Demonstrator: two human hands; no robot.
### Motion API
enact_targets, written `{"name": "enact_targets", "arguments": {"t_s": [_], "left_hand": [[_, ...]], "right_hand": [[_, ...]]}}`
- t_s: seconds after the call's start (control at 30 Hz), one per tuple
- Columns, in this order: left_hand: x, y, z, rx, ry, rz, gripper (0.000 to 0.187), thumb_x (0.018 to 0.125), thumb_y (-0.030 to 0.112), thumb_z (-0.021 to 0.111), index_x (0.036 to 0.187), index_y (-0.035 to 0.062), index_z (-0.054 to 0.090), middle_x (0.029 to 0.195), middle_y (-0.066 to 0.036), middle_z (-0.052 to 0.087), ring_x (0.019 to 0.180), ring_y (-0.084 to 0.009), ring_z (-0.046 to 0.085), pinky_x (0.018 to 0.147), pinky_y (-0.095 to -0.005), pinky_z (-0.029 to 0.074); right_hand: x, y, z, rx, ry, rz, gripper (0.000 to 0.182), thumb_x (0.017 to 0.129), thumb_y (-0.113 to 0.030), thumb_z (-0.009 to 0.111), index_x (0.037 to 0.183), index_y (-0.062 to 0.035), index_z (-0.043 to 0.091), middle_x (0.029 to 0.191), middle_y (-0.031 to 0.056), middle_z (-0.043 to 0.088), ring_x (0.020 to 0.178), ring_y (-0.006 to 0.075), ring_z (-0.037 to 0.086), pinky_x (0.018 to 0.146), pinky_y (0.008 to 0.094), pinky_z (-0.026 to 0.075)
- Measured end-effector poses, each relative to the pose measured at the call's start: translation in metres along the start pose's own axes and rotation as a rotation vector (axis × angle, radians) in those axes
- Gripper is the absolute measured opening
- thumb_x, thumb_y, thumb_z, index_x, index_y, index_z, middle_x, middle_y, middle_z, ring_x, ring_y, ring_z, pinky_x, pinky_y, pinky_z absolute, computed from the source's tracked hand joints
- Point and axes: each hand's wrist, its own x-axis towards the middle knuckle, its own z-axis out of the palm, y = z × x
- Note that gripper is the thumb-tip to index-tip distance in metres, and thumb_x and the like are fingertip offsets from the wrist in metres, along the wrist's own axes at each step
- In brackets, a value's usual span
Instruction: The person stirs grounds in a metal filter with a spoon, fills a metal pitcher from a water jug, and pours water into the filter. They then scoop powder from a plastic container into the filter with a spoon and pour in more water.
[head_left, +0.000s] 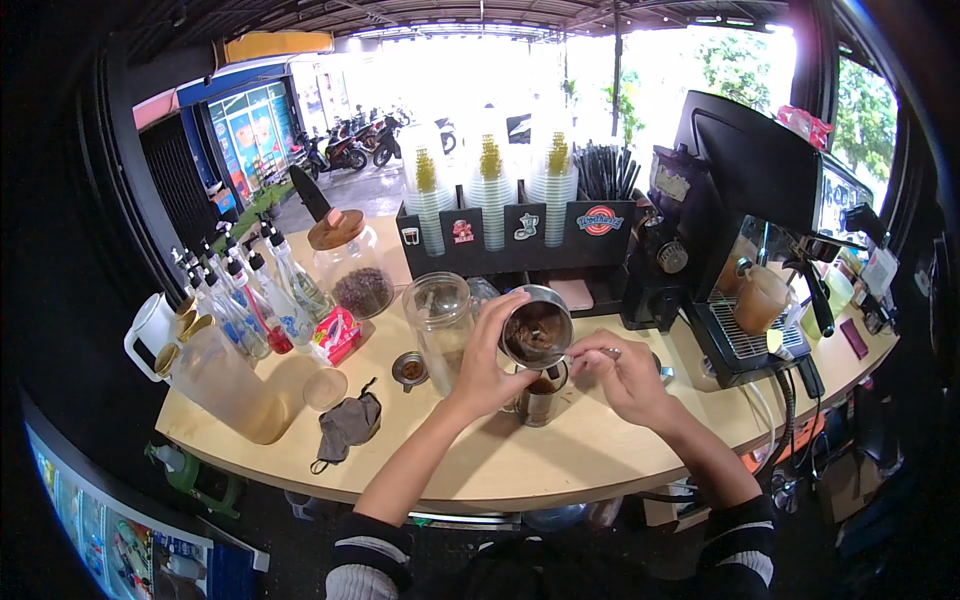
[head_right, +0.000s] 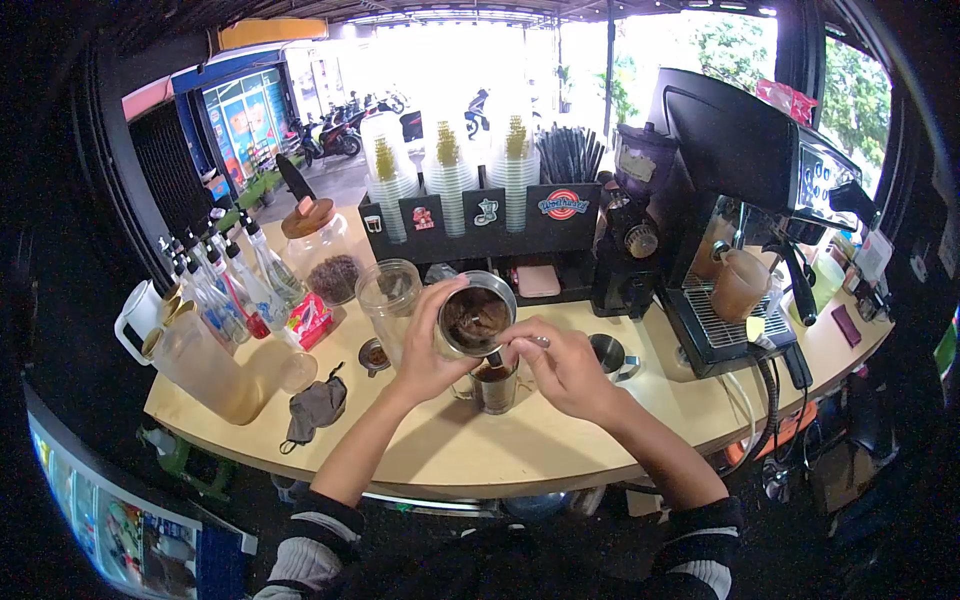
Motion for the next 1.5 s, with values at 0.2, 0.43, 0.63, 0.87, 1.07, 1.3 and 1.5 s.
{"name": "enact_targets", "arguments": {"t_s": [0.2,0.43,0.63,0.87,1.07,1.3,1.5], "left_hand": [[0.001,-0.008,-0.007,-0.080,-0.165,-0.044,0.081,0.056,0.006,0.075,0.129,0.0082,0.041,0.130,-0.011,0.045,0.124,-0.0311,0.041,0.110,-0.0459,0.024],[-0.004,-0.017,-0.001,-0.018,-0.284,-0.057,0.081,0.054,0.012,0.075,0.129,0.0088,0.042,0.129,-0.011,0.047,0.124,-0.0284,0.042,0.112,-0.0479,0.019],[-0.008,-0.027,0.004,-0.119,-0.307,-0.097,0.083,0.055,0.015,0.075,0.130,0.0113,0.039,0.130,-0.010,0.044,0.127,-0.0311,0.037,0.111,-0.0549,0.012],[-0.010,-0.029,0.017,-0.154,-0.219,-0.144,0.079,0.054,0.013,0.076,0.126,0.0102,0.043,0.129,-0.010,0.043,0.126,-0.0311,0.039,0.111,-0.0512,0.015],[-0.012,-0.029,0.016,0.078,-0.177,-0.067,0.081,0.053,0.015,0.081,0.125,0.0099,0.045,0.125,-0.009,0.051,0.121,-0.0280,0.047,0.112,-0.0472,0.021],[-0.011,-0.028,0.011,-0.036,-0.179,-0.092,0.080,0.058,0.016,0.077,0.129,0.0130,0.040,0.129,-0.005,0.050,0.123,-0.0249,0.045,0.113,-0.0522,0.008],[-0.007,-0.016,0.004,-0.059,-0.182,-0.116,0.079,0.061,0.017,0.076,0.130,0.0136,0.039,0.131,-0.004,0.049,0.125,-0.0242,0.044,0.113,-0.0520,0.008]], "right_hand": [[0.003,0.010,-0.005,0.142,-0.032,0.125,0.024,0.097,-0.014,0.042,0.100,0.0023,0.059,0.082,0.0089,0.066,0.076,0.0146,0.062,0.071,0.0281,0.048],[0.001,0.021,-0.004,0.175,-0.076,0.177,0.023,0.097,-0.014,0.042,0.099,0.0020,0.058,0.076,0.0084,0.064,0.074,0.0128,0.060,0.071,0.0274,0.048],[0.001,0.027,0.003,0.210,-0.053,0.117,0.025,0.097,-0.017,0.041,0.100,0.0021,0.057,0.077,0.0085,0.065,0.072,0.0119,0.059,0.067,0.0257,0.046],[0.002,0.028,0.001,0.164,-0.036,0.198,0.024,0.097,-0.016,0.042,0.101,0.0017,0.057,0.079,0.0090,0.066,0.073,0.0121,0.060,0.067,0.0267,0.046],[0.000,0.029,-0.002,0.165,-0.011,0.142,0.024,0.097,-0.016,0.043,0.101,0.0013,0.059,0.078,0.0084,0.066,0.074,0.0125,0.062,0.067,0.0264,0.047],[0.005,0.022,-0.008,0.167,-0.088,0.206,0.023,0.096,-0.016,0.045,0.099,0.0014,0.060,0.077,0.0079,0.065,0.077,0.0132,0.063,0.071,0.0267,0.048],[0.011,0.013,-0.009,0.100,-0.098,0.136,0.021,0.096,-0.016,0.046,0.097,0.0012,0.058,0.078,0.0083,0.065,0.075,0.0138,0.063,0.070,0.0270,0.048]]}}
